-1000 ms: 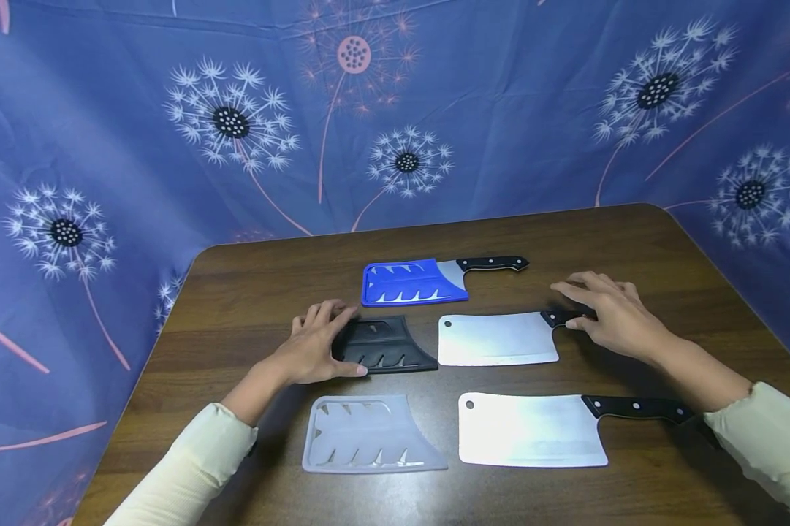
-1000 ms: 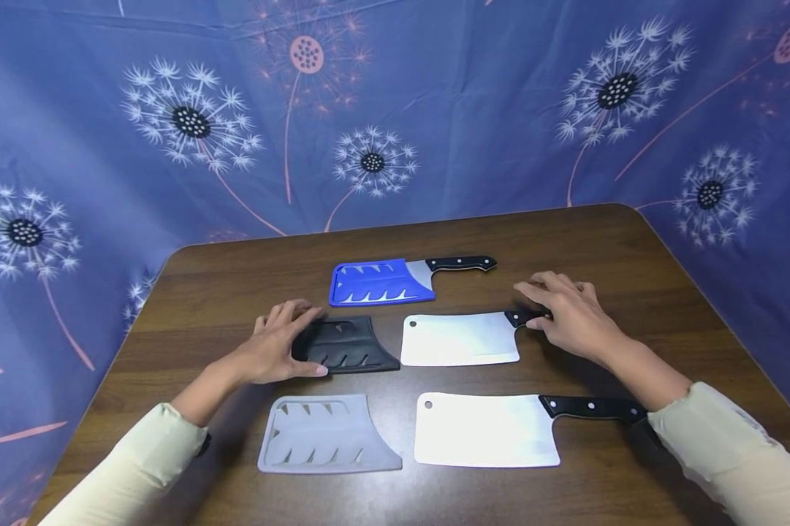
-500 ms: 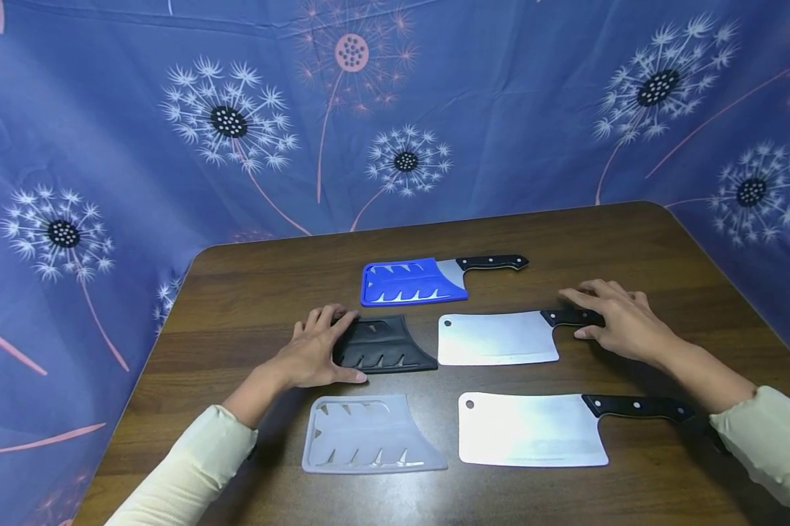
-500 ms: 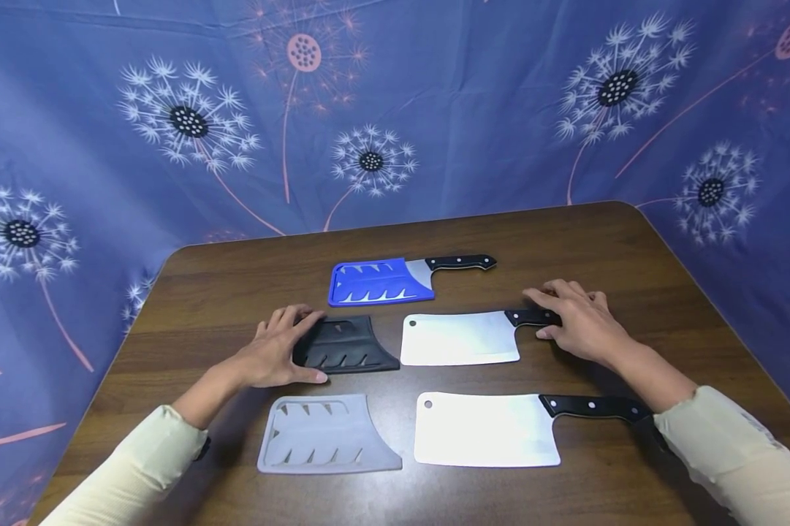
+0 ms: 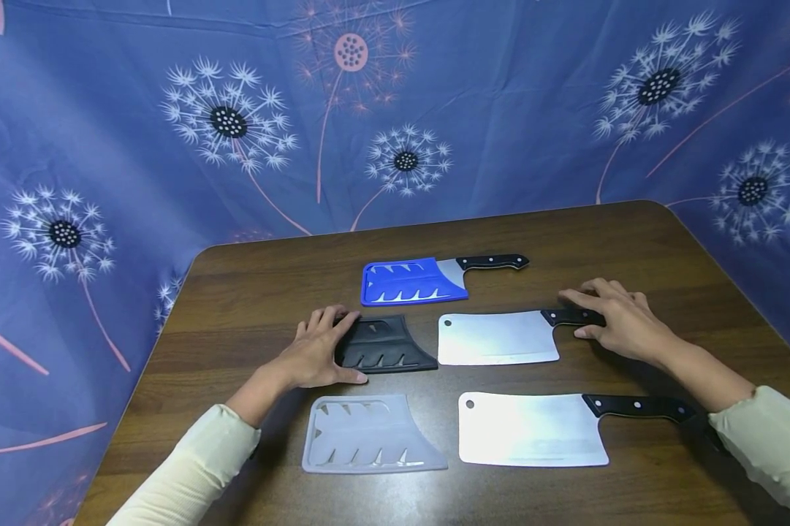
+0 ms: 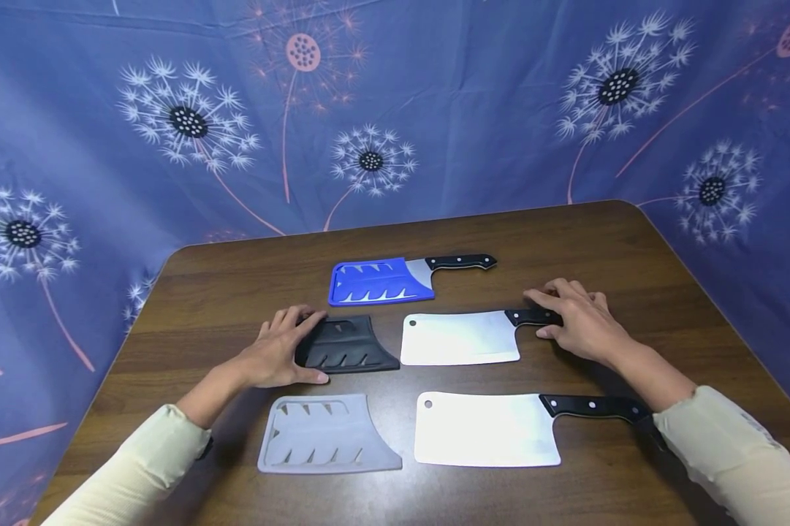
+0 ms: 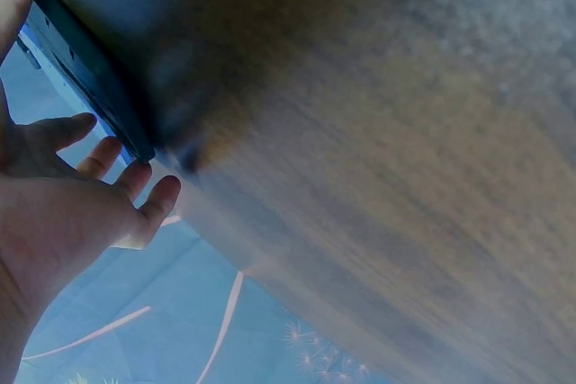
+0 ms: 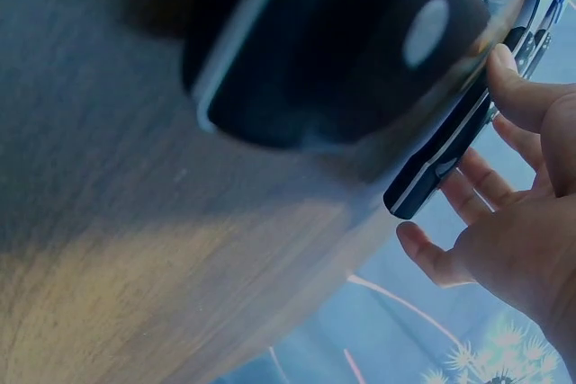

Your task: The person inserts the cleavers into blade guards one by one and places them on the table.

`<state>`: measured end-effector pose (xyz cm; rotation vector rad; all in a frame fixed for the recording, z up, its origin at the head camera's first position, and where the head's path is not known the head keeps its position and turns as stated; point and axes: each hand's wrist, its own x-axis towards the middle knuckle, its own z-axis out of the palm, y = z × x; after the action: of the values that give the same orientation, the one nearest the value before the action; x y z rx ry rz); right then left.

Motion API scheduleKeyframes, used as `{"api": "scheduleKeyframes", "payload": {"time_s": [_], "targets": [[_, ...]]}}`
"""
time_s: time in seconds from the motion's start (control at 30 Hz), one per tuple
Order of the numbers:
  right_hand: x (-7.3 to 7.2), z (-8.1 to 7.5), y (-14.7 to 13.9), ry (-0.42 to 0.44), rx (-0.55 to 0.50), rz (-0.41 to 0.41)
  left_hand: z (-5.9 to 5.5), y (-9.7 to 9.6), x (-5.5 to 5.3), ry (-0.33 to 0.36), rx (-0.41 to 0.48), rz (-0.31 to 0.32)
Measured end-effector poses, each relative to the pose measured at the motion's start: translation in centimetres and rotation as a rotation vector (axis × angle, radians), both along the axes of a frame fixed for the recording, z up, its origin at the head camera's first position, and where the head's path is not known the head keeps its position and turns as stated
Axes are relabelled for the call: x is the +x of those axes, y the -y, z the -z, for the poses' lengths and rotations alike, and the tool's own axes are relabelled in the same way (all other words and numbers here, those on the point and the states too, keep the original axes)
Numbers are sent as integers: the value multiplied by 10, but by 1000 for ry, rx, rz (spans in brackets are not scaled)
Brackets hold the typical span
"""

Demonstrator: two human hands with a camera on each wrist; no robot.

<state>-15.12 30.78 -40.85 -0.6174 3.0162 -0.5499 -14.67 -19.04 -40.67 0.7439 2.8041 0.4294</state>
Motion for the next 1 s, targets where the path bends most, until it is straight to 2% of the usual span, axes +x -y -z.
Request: {"api": "scheduleKeyframes", "payload": {"time_s": [0.73, 1.0], "targets": [[-1, 3, 3, -1, 25, -22, 4, 0, 0, 12, -10, 1], [-2, 7, 5, -92, 30, -56, 4, -2, -3, 31, 8, 6]]}}
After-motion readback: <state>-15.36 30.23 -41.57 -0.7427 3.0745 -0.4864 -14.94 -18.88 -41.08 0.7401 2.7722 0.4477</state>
